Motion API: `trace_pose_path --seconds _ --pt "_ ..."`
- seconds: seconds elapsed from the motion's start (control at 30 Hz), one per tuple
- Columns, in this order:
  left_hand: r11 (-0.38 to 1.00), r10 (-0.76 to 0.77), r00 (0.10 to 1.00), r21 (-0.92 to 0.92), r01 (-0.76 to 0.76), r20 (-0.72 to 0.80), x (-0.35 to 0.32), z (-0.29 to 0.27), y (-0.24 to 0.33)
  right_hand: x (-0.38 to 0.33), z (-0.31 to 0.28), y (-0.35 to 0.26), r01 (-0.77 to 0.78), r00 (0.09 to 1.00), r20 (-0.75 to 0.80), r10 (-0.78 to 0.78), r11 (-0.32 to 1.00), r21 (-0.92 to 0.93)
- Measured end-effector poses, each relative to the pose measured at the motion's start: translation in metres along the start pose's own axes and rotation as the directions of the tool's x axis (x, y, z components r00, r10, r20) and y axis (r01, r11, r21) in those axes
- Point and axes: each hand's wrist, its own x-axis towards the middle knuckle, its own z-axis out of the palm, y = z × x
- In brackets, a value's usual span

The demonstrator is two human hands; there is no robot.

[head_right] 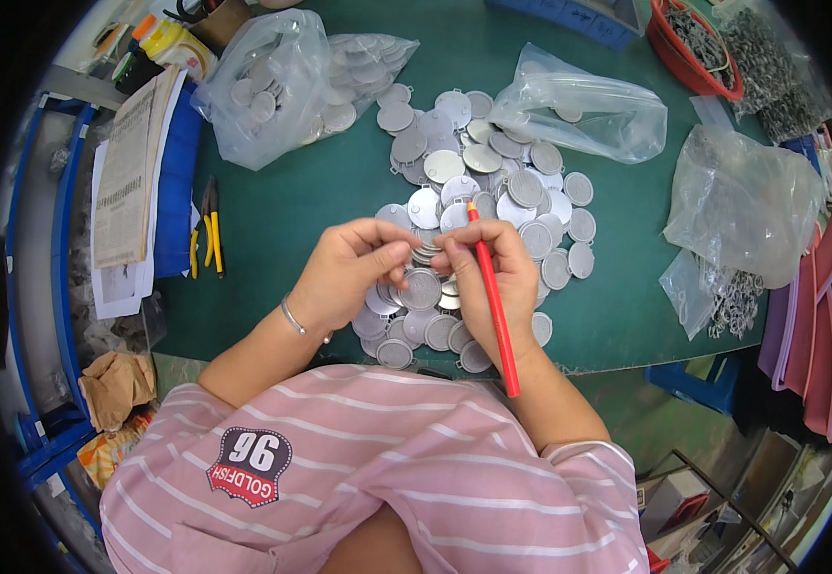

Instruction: The person uses a red pen to mark small metal discs. They pick up each disc from a pile on the desk, make a small mark on one side, and then set it back into the pile.

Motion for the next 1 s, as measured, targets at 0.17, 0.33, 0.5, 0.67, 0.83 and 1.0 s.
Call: trace_pose_path --seconds 0.17,0.33,0.5,0.67,0.83,1.0 --pt "0.620 0.349 0.907 0.667 -0.412 0.236 -0.005 -0.008 0.011 -0.001 -0.015 -0.002 0.020 0.999 -0.047 -0.021 1.000 -0.014" --pt "0.349 0.444 0.801 0.746 -0.568 0.402 -0.009 0.000 -0.001 -0.005 -0.019 -0.006 0.029 0.998 -0.050 -0.029 1.000 -0.008" --pt "0.145 0.548 0.693 0.762 -0.631 0.469 -0.013 0.001 -0.001 -0.008 -0.020 -0.010 0.041 0.995 -0.090 -0.041 0.999 -0.004" --pt "0.516 0.597 0.782 0.659 -0.547 0.180 -0.010 -0.014 0.008 -0.009 -0.025 -0.020 0.088 0.986 -0.142 -0.087 0.996 0.003" --pt "0.794 0.562 0.701 0.523 -0.310 -0.438 0.007 -0.050 0.085 -0.008 -0.031 -0.038 0.249 0.945 -0.226 -0.238 0.968 0.023" --pt "-0.051 0.949 0.305 0.995 -0.092 0.076 0.036 -0.086 0.107 -0.005 -0.034 -0.115 0.615 0.758 -0.397 -0.518 0.769 0.172"
